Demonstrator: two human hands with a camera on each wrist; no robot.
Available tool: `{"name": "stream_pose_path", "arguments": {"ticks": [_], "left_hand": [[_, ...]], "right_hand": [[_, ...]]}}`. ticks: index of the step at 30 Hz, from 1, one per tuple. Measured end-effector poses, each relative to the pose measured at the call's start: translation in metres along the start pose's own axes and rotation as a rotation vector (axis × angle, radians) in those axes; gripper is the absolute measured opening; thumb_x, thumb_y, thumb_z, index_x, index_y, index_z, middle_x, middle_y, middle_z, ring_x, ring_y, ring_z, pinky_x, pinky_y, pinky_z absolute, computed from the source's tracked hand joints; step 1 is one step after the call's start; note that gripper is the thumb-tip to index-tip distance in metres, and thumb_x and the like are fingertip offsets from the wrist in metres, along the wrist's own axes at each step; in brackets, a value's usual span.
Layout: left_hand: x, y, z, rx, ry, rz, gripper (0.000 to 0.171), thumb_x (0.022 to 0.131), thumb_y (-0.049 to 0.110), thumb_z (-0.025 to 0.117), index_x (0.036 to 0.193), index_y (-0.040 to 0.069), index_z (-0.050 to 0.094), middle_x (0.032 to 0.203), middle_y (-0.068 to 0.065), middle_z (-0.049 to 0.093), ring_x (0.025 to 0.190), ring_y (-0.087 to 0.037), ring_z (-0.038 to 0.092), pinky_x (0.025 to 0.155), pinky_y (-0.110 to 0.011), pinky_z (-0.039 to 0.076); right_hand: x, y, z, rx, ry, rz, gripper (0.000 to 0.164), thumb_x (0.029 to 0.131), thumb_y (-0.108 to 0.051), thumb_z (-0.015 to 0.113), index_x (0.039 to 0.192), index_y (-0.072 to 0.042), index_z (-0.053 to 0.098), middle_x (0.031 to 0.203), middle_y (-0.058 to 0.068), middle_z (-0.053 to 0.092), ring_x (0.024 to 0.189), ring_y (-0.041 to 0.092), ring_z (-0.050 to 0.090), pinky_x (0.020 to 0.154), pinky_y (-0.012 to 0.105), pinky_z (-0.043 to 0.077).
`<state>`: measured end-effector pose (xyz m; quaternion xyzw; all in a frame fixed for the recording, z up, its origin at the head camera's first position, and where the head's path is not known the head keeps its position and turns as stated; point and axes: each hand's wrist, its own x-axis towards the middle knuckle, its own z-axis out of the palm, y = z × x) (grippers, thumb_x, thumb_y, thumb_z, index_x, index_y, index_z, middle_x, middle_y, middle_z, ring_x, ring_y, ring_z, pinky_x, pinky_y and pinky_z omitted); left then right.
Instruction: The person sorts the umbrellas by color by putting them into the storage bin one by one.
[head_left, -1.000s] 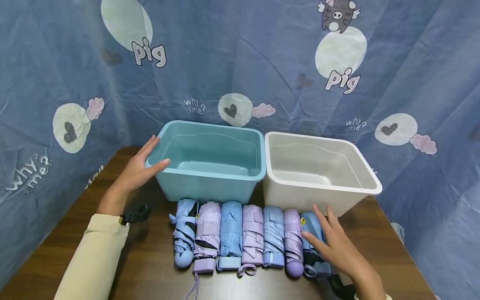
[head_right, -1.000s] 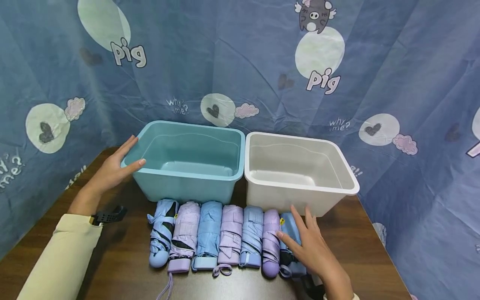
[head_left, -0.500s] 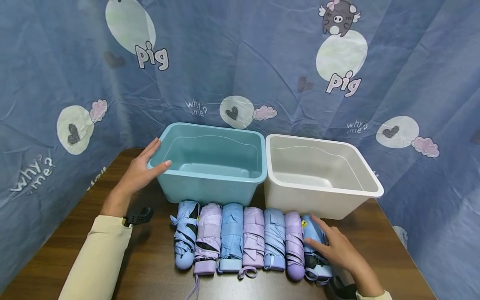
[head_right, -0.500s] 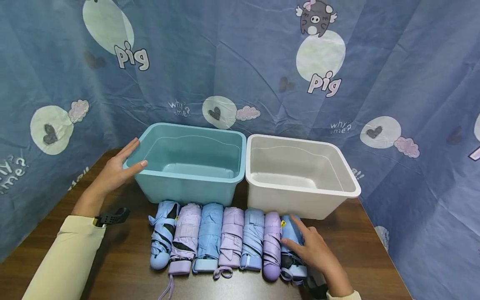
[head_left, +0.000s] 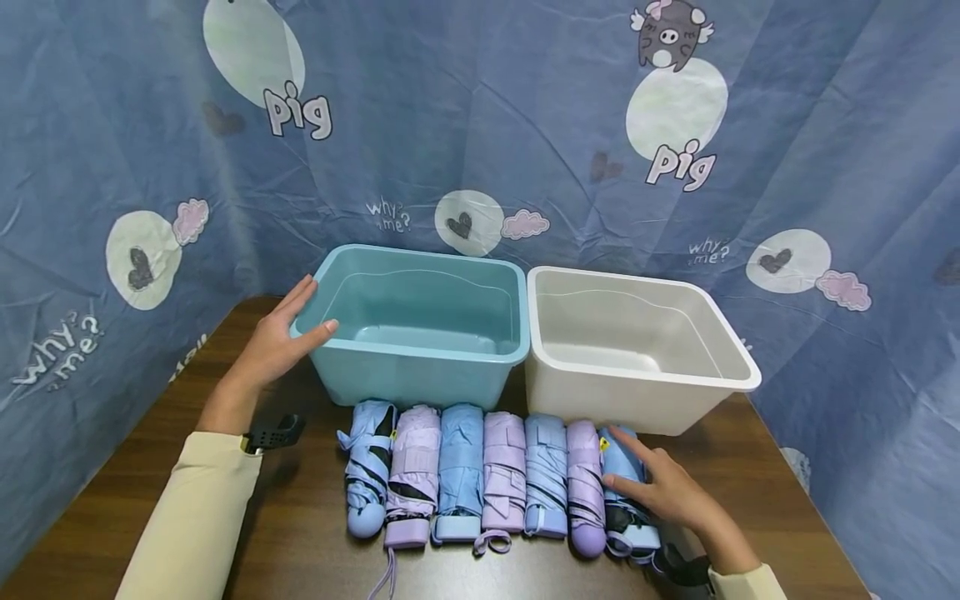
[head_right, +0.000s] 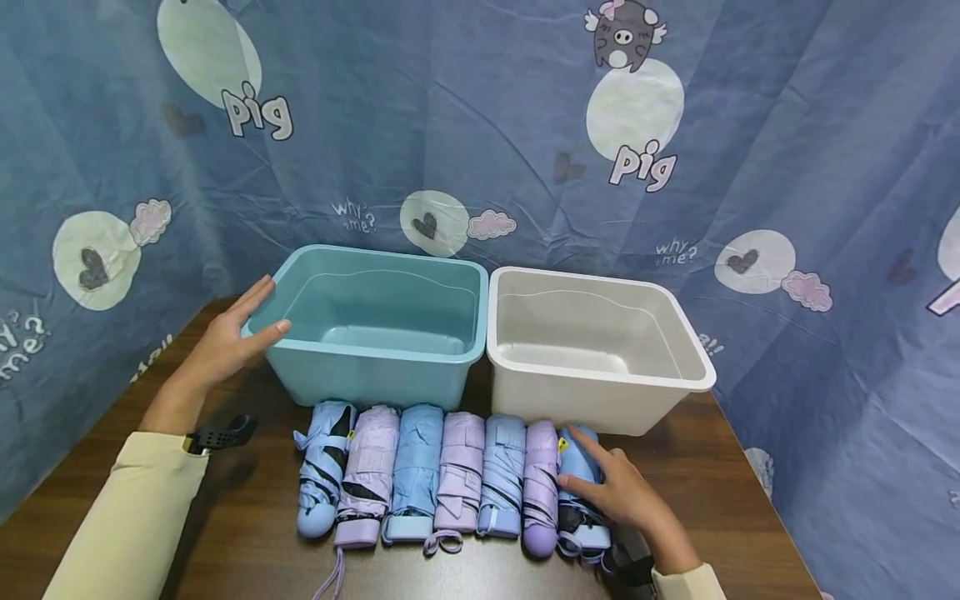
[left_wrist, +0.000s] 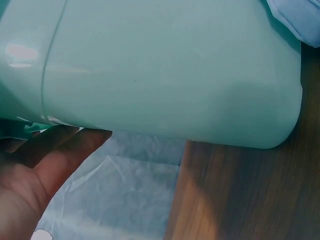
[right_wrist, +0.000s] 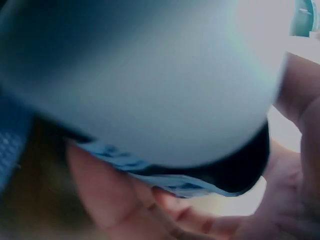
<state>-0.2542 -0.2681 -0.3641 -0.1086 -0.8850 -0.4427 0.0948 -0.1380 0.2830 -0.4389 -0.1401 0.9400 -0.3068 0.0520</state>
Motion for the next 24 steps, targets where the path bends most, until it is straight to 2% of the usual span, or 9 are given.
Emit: {"name": "stream_pose_path", "arguments": {"ticks": [2,6,11,18,24], "left_hand": [[-0.001,0.000,0.000,-0.003,0.002,-0.002,0.085,0.089,0.040,0.065,0.155,0.014,0.019,0.162,0.001,0.010,0.146,-0.034,0.012,0.108,-0.067,0.018],[-0.002,0.000,-0.001,-0.003,0.002,-0.006,0.085,0.089,0.041,0.065,0.155,0.016,0.019,0.162,0.001,0.010,0.146,-0.034,0.012,0.107,-0.067,0.019],[-0.003,0.000,0.001,0.001,-0.009,-0.017,0.085,0.089,0.042,0.064,0.156,0.017,0.017,0.162,0.003,0.009,0.146,-0.034,0.011,0.107,-0.067,0.018],[-0.003,0.000,-0.001,0.004,-0.006,-0.016,0.085,0.089,0.042,0.064,0.156,0.016,0.017,0.162,0.002,0.009,0.146,-0.034,0.011,0.107,-0.067,0.018],[-0.003,0.001,-0.002,0.003,-0.011,-0.013,0.085,0.089,0.042,0.064,0.156,0.017,0.018,0.162,0.003,0.009,0.146,-0.035,0.012,0.107,-0.067,0.019]], "right_hand": [[0.000,0.000,0.001,0.046,0.001,0.000,0.075,0.086,-0.039,0.071,0.148,-0.011,0.040,0.111,0.018,0.059,0.093,0.023,0.052,0.080,0.045,0.045],[-0.001,-0.001,0.002,0.160,0.018,0.051,0.074,0.085,-0.034,0.074,0.147,-0.013,0.040,0.128,0.023,0.054,0.107,0.031,0.054,0.087,0.050,0.045],[-0.007,-0.001,0.001,0.242,0.055,0.129,0.073,0.084,-0.028,0.075,0.147,-0.015,0.040,0.142,0.027,0.042,0.123,0.042,0.045,0.092,0.054,0.042],[-0.018,-0.012,-0.011,0.354,0.097,0.165,0.075,0.085,-0.024,0.075,0.149,-0.020,0.037,0.145,0.027,0.035,0.116,0.042,0.049,0.078,0.040,0.051],[-0.029,-0.031,-0.026,0.377,0.126,0.132,0.074,0.088,-0.025,0.073,0.151,-0.025,0.034,0.149,0.029,0.027,0.112,0.048,0.053,0.075,0.039,0.053]]}}
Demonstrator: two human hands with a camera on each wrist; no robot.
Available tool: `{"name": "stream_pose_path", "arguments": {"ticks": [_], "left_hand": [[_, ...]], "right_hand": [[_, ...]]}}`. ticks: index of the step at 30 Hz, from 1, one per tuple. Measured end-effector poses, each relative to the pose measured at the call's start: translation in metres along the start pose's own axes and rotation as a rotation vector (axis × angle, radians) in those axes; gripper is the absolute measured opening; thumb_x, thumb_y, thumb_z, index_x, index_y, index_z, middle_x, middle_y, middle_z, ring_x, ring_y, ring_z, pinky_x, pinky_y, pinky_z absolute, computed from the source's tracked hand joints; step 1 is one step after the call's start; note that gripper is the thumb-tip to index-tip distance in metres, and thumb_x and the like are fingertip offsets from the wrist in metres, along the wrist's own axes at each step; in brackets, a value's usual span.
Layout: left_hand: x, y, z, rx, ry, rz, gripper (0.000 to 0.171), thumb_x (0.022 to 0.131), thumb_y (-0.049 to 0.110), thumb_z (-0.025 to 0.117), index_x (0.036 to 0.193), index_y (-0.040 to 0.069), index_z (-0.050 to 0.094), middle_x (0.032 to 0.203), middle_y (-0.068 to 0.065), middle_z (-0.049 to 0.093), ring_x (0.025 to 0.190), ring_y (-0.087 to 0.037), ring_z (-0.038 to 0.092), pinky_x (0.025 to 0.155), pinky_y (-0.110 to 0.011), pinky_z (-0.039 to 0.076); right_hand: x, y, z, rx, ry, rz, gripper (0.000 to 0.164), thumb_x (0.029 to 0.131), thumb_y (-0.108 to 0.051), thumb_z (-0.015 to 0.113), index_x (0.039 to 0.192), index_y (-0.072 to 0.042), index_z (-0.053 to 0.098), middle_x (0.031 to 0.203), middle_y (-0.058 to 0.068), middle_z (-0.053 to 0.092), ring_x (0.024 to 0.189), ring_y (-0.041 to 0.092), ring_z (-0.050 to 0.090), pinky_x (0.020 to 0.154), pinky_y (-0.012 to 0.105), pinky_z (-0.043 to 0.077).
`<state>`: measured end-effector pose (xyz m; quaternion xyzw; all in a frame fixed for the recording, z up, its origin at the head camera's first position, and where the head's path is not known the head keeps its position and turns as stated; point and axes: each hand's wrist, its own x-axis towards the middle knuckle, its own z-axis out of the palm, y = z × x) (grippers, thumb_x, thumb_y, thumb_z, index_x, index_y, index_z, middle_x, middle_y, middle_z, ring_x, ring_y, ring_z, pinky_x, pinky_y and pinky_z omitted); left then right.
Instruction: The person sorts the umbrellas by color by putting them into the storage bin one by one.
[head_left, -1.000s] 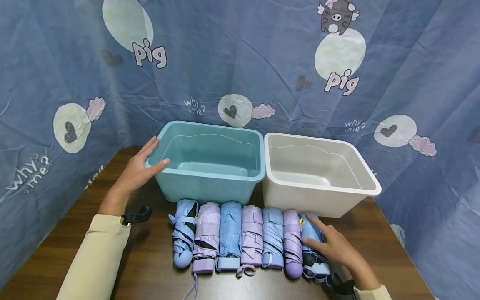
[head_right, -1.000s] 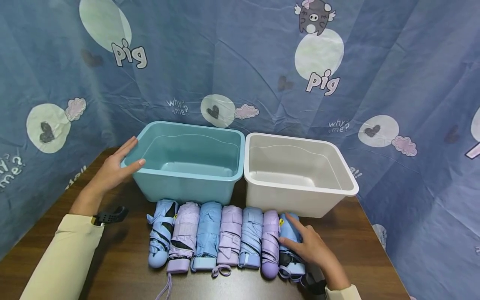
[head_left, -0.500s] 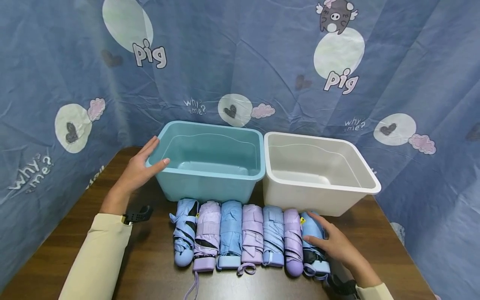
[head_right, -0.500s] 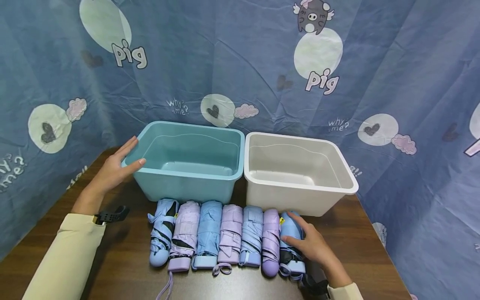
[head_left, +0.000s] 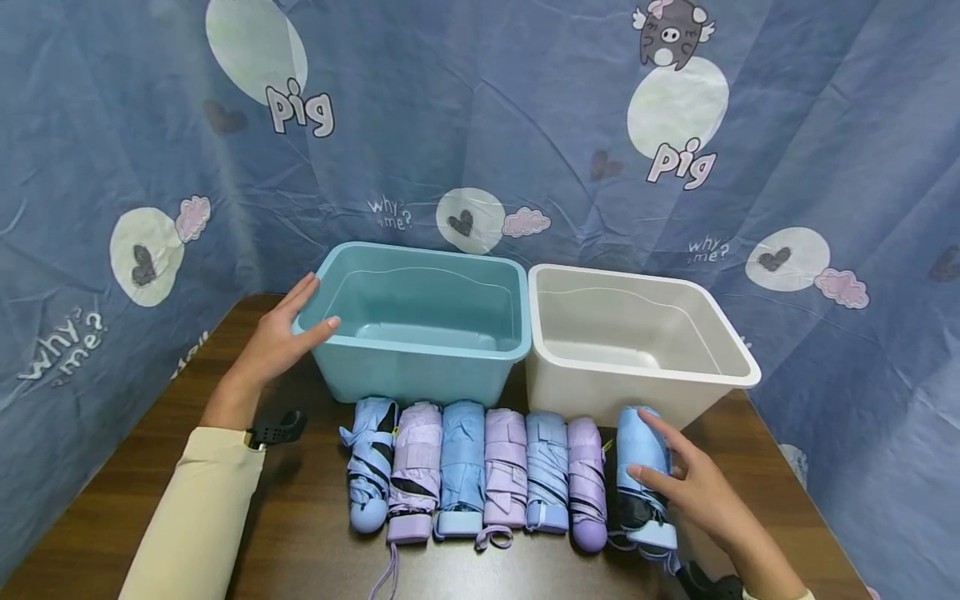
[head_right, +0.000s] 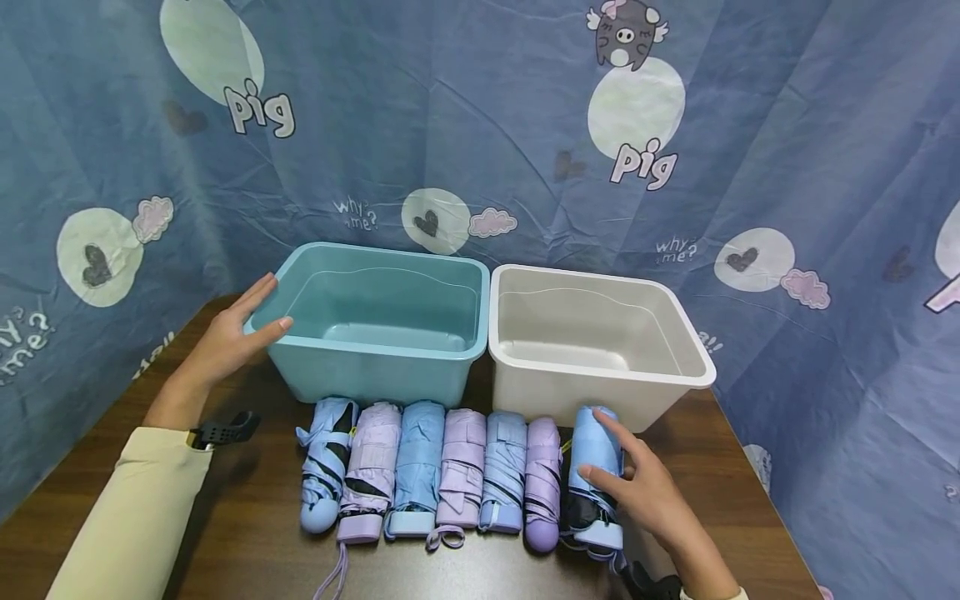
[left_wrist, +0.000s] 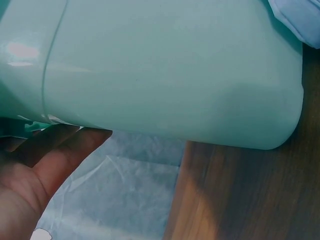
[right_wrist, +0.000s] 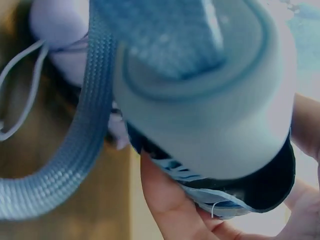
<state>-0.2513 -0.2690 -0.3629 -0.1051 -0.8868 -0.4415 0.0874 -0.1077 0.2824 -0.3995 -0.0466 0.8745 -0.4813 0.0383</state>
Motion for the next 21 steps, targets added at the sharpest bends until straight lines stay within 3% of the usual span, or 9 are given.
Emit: {"name": "stream_pose_path", "arguments": {"ticks": [7,12,21], "left_hand": [[-0.002,0.000,-0.002,0.000,0.004,-0.012,0.086,0.089,0.043,0.064,0.156,0.017,0.017,0.162,0.002,0.009,0.146,-0.035,0.012,0.107,-0.067,0.019],[-0.002,-0.002,-0.001,0.000,0.006,-0.014,0.085,0.089,0.043,0.064,0.156,0.017,0.018,0.162,0.003,0.010,0.145,-0.036,0.014,0.106,-0.067,0.020],[0.002,0.000,-0.003,0.047,-0.014,-0.011,0.084,0.089,0.045,0.064,0.155,0.017,0.021,0.162,0.000,0.010,0.145,-0.037,0.015,0.106,-0.068,0.021]], "right_hand": [[-0.012,-0.027,-0.005,0.067,-0.004,-0.006,0.074,0.089,-0.023,0.071,0.150,-0.034,0.032,0.154,0.025,0.020,0.115,0.056,0.049,0.075,0.043,0.054],[-0.018,-0.049,-0.006,0.057,-0.009,-0.033,0.073,0.090,-0.024,0.069,0.150,-0.038,0.030,0.155,0.024,0.019,0.119,0.059,0.043,0.078,0.049,0.053],[0.001,-0.096,-0.008,0.085,-0.072,-0.122,0.073,0.092,-0.020,0.067,0.151,-0.040,0.029,0.148,0.028,0.020,0.097,0.037,0.062,0.068,0.040,0.056]]}}
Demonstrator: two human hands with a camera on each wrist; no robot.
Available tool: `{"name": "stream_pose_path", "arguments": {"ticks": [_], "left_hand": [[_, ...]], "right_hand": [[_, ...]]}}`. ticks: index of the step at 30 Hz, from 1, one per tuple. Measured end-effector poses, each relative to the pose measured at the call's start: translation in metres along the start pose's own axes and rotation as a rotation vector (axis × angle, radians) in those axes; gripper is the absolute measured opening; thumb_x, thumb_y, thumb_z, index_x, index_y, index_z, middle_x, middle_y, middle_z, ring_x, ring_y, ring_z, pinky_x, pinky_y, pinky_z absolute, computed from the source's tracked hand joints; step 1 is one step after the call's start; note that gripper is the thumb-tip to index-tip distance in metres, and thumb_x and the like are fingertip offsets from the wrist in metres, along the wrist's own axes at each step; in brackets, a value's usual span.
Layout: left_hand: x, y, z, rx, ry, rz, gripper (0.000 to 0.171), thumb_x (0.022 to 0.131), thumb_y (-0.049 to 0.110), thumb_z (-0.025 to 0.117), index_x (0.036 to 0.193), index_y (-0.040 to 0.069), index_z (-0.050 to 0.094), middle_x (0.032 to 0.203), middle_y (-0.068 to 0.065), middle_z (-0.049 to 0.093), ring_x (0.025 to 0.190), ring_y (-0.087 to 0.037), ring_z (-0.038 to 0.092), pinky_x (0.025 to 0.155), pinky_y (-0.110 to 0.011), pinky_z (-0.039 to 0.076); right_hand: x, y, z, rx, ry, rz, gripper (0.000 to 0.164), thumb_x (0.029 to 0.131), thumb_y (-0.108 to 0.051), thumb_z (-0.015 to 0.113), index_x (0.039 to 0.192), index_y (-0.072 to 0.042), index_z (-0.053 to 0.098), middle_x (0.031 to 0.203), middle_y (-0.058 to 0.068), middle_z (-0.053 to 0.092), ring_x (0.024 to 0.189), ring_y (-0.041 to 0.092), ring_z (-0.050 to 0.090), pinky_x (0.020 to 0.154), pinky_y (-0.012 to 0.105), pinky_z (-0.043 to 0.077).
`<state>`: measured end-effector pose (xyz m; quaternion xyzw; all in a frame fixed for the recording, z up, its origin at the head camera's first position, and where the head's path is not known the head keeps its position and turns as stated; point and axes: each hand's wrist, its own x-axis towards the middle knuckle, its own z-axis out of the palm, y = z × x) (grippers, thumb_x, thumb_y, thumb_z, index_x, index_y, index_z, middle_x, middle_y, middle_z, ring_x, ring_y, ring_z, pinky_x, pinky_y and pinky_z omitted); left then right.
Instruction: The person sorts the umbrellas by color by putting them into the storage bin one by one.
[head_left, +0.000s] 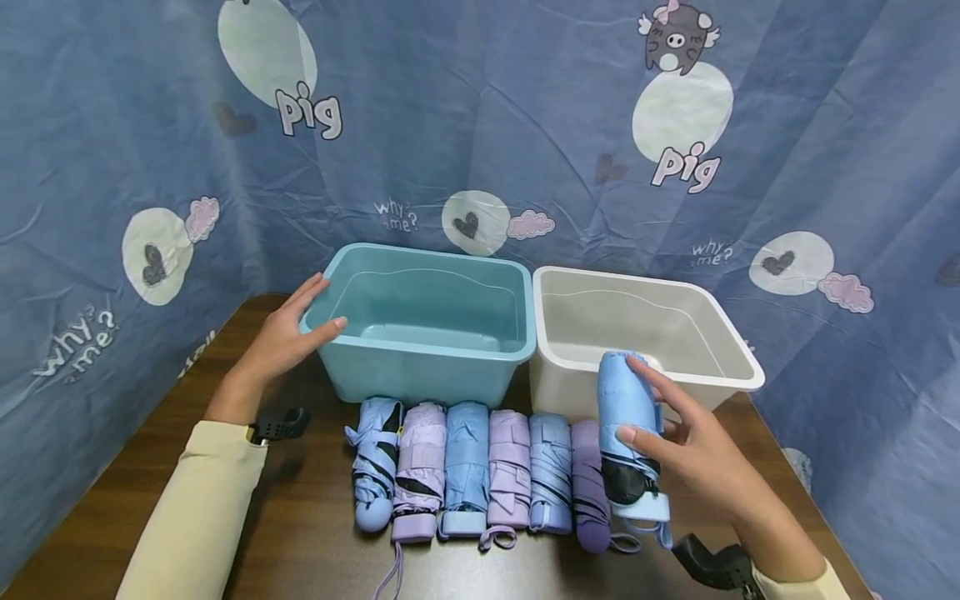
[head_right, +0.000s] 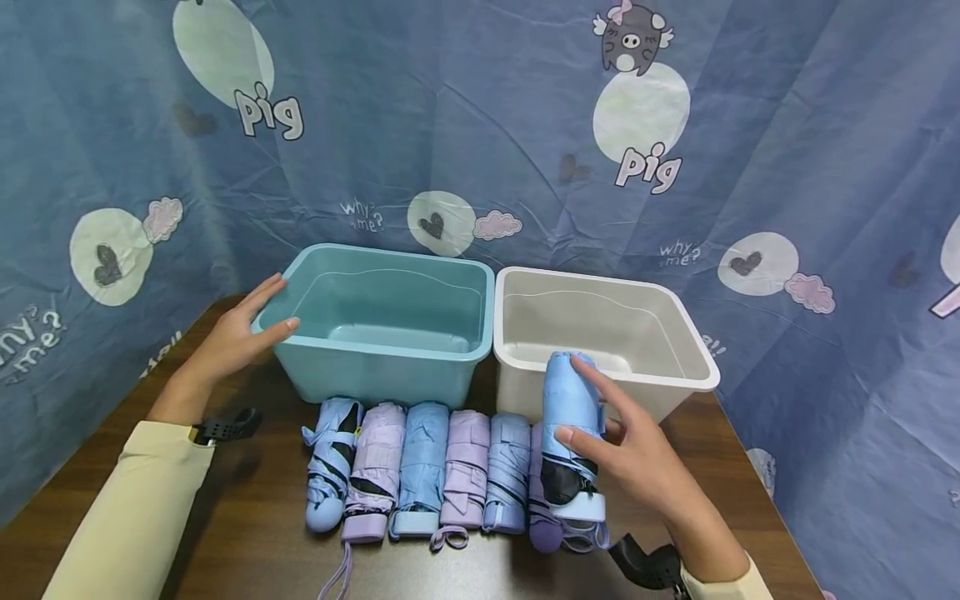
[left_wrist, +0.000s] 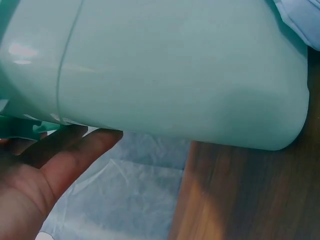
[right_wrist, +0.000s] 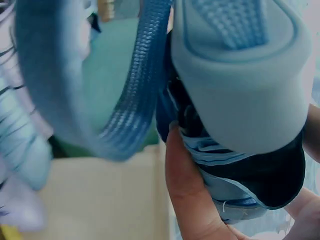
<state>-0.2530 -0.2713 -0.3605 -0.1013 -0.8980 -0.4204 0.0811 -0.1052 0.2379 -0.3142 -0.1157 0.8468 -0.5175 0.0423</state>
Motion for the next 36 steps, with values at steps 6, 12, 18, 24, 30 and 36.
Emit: {"name": "stream_pose_path", "arguments": {"ticks": [6,12,18,24,30,36], "left_hand": [[0.003,0.001,-0.006,0.051,-0.009,0.013,0.082,0.089,0.046,0.064,0.155,0.017,0.024,0.162,-0.006,0.010,0.144,-0.040,0.014,0.105,-0.069,0.020],[0.005,0.002,-0.010,0.085,-0.033,-0.005,0.085,0.089,0.049,0.062,0.156,0.020,0.018,0.162,-0.009,0.006,0.143,-0.044,0.012,0.103,-0.072,0.018],[0.007,0.003,-0.008,0.078,-0.080,-0.023,0.094,0.087,0.053,0.062,0.157,0.022,0.006,0.162,0.003,-0.001,0.145,-0.040,0.008,0.105,-0.070,0.017],[0.005,-0.002,-0.007,0.075,-0.073,-0.021,0.097,0.087,0.051,0.064,0.156,0.017,0.006,0.162,0.002,0.000,0.145,-0.039,0.008,0.106,-0.069,0.018],[0.007,-0.005,-0.007,0.065,-0.076,-0.016,0.097,0.086,0.051,0.065,0.156,0.018,0.006,0.162,0.002,0.001,0.146,-0.038,0.008,0.107,-0.068,0.018],[0.005,-0.001,-0.004,0.060,-0.085,-0.001,0.097,0.087,0.047,0.066,0.156,0.014,0.007,0.162,-0.003,0.002,0.145,-0.040,0.009,0.107,-0.067,0.019]], "right_hand": [[0.036,-0.029,0.009,0.059,-0.031,-0.026,0.072,0.091,-0.025,0.068,0.149,-0.045,0.030,0.147,0.023,0.023,0.106,0.042,0.060,0.075,0.043,0.055],[0.078,-0.052,0.027,0.102,-0.017,-0.016,0.073,0.085,-0.036,0.074,0.143,-0.054,0.033,0.145,0.015,0.030,0.109,0.036,0.061,0.076,0.042,0.055],[0.121,-0.072,0.051,0.170,-0.042,-0.052,0.074,0.084,-0.034,0.076,0.141,-0.055,0.035,0.139,0.014,0.034,0.099,0.029,0.064,0.072,0.042,0.056],[0.158,-0.091,0.082,0.221,-0.066,-0.040,0.072,0.084,-0.031,0.076,0.140,-0.055,0.038,0.140,0.014,0.034,0.101,0.029,0.058,0.069,0.040,0.055],[0.189,-0.105,0.109,0.275,-0.081,-0.056,0.072,0.085,-0.030,0.076,0.142,-0.052,0.038,0.141,0.015,0.035,0.100,0.028,0.060,0.066,0.040,0.056],[0.217,-0.111,0.135,0.319,-0.076,-0.010,0.071,0.086,-0.029,0.074,0.144,-0.049,0.037,0.145,0.015,0.031,0.113,0.031,0.054,0.071,0.043,0.057]]}}
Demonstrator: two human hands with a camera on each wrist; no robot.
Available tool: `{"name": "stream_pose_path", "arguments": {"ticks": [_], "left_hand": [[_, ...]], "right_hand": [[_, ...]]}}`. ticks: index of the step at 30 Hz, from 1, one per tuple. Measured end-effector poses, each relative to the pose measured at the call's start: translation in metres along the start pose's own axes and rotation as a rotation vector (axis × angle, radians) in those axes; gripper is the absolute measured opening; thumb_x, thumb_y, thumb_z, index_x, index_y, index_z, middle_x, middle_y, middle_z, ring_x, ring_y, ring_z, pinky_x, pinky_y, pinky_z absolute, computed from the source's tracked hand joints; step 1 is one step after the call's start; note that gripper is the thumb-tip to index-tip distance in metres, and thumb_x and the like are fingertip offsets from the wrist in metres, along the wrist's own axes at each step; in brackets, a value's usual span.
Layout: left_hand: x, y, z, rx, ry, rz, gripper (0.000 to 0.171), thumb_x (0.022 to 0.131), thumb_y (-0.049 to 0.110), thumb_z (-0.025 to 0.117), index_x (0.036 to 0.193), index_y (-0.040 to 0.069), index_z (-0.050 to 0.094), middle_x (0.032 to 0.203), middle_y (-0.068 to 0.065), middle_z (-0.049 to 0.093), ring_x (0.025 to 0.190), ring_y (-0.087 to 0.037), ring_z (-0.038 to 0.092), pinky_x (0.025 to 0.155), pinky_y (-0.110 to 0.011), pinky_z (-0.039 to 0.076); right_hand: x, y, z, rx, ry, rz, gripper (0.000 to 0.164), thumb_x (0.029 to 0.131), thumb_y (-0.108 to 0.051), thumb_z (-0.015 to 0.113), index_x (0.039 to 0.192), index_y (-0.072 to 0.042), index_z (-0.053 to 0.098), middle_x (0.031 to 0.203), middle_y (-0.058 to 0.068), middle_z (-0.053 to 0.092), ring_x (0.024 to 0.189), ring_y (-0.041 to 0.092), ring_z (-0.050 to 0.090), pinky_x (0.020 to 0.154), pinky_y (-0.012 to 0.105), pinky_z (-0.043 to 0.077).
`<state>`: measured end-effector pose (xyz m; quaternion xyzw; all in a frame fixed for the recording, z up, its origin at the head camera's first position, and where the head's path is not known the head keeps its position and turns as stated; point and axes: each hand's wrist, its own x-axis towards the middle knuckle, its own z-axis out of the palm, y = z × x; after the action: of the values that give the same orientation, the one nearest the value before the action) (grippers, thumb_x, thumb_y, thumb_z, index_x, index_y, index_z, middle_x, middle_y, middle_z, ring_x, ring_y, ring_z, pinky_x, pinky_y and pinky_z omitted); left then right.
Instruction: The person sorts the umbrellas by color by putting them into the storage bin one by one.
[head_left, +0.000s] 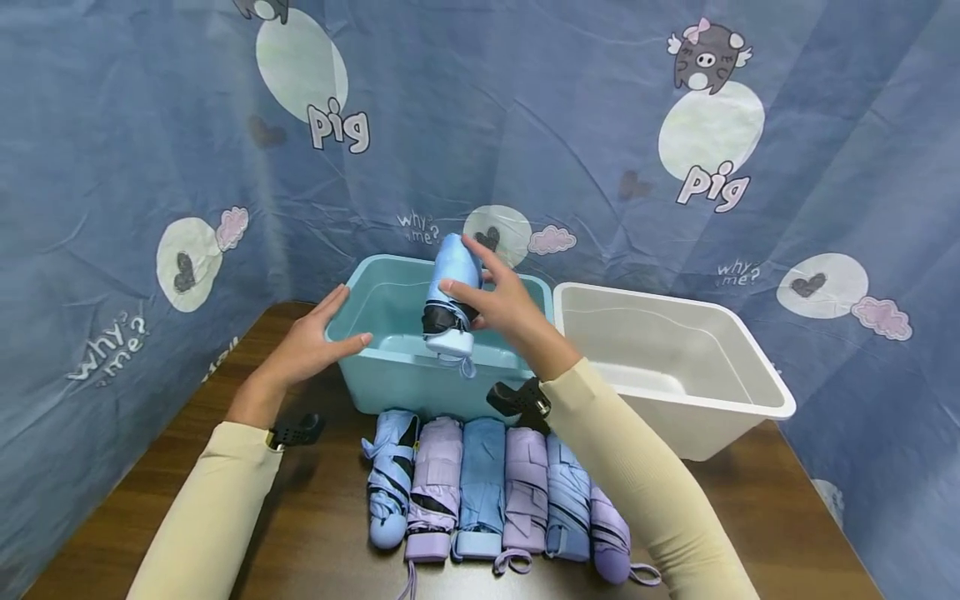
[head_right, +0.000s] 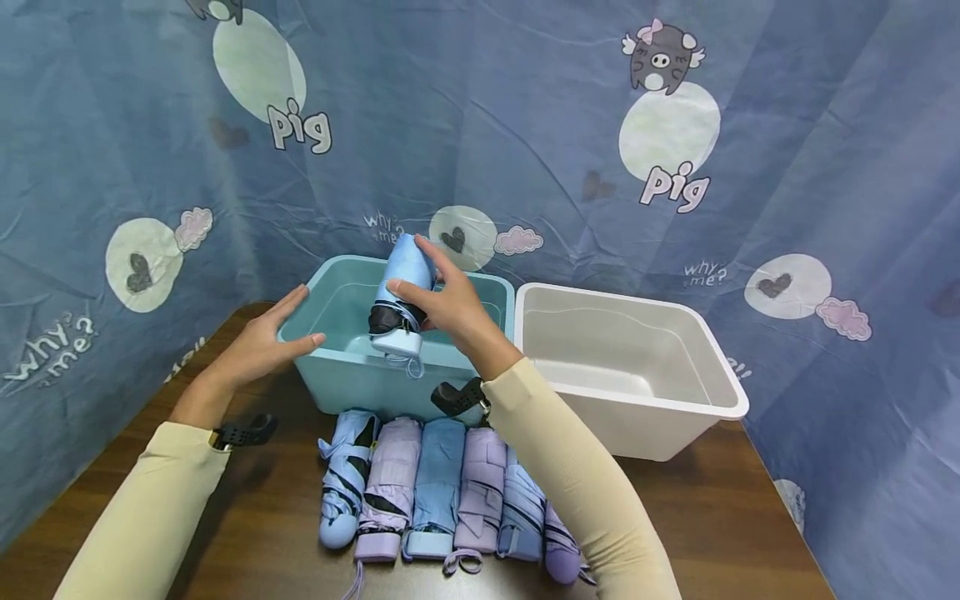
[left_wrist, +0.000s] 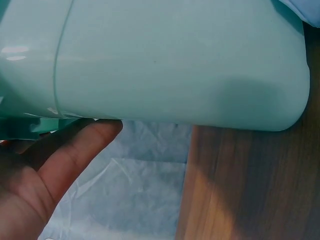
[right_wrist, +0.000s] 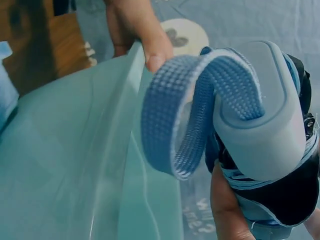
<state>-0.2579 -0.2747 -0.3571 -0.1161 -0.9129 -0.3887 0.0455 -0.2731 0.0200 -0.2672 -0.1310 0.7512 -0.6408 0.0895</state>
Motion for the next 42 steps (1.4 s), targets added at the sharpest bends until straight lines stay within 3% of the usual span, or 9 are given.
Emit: {"name": "stream_pose_path", "arguments": {"ticks": [10,13,17,27,36,39,42], "left_hand": [[0.001,0.003,0.004,-0.015,0.002,-0.006,0.100,0.085,0.047,0.068,0.156,0.013,0.008,0.162,-0.006,0.005,0.144,-0.040,0.015,0.107,-0.065,0.022],[0.000,0.003,0.006,-0.023,-0.005,-0.005,0.099,0.085,0.048,0.068,0.156,0.014,0.008,0.162,-0.005,0.005,0.144,-0.040,0.015,0.107,-0.065,0.023],[-0.001,0.001,0.010,-0.032,-0.006,-0.005,0.099,0.085,0.049,0.068,0.156,0.014,0.010,0.162,-0.004,0.005,0.145,-0.038,0.014,0.107,-0.064,0.023],[0.002,-0.002,0.012,-0.045,-0.006,0.002,0.098,0.085,0.049,0.067,0.156,0.016,0.009,0.162,-0.004,0.005,0.144,-0.039,0.016,0.107,-0.063,0.026],[0.000,-0.002,0.008,-0.036,-0.010,0.008,0.097,0.086,0.048,0.067,0.156,0.016,0.009,0.162,-0.002,0.004,0.144,-0.039,0.015,0.107,-0.063,0.026],[-0.001,-0.002,0.004,-0.030,-0.009,-0.001,0.097,0.087,0.047,0.067,0.157,0.016,0.008,0.162,-0.002,0.003,0.144,-0.040,0.014,0.106,-0.065,0.025],[-0.002,-0.003,0.002,-0.028,-0.003,-0.007,0.097,0.086,0.048,0.067,0.157,0.016,0.008,0.162,-0.003,0.003,0.144,-0.040,0.014,0.106,-0.065,0.025]], "right_hand": [[0.049,0.009,0.037,0.062,0.067,0.101,0.073,0.086,-0.028,0.074,0.145,-0.046,0.036,0.144,0.017,0.039,0.115,0.031,0.056,0.072,0.045,0.057],[0.059,0.015,0.047,0.068,0.101,0.130,0.072,0.086,-0.027,0.075,0.145,-0.046,0.038,0.149,0.015,0.035,0.116,0.031,0.056,0.072,0.046,0.057],[0.066,0.024,0.061,0.026,0.113,0.151,0.073,0.087,-0.026,0.074,0.147,-0.043,0.037,0.153,0.010,0.031,0.115,0.032,0.056,0.072,0.047,0.057],[0.075,0.033,0.088,-0.073,0.146,0.190,0.072,0.086,-0.023,0.075,0.146,-0.042,0.040,0.150,0.008,0.038,0.112,0.031,0.057,0.064,0.044,0.057],[0.081,0.047,0.097,-0.407,0.062,0.272,0.075,0.084,-0.030,0.076,0.148,-0.039,0.038,0.150,0.007,0.038,0.110,0.030,0.055,0.056,0.039,0.056],[0.080,0.048,0.102,-0.498,0.019,0.282,0.075,0.083,-0.030,0.077,0.147,-0.036,0.040,0.149,0.007,0.039,0.118,0.029,0.050,0.065,0.041,0.057],[0.078,0.047,0.105,-0.610,-0.007,0.272,0.073,0.083,-0.032,0.077,0.147,-0.033,0.041,0.149,0.007,0.040,0.127,0.028,0.045,0.085,0.042,0.053]]}}
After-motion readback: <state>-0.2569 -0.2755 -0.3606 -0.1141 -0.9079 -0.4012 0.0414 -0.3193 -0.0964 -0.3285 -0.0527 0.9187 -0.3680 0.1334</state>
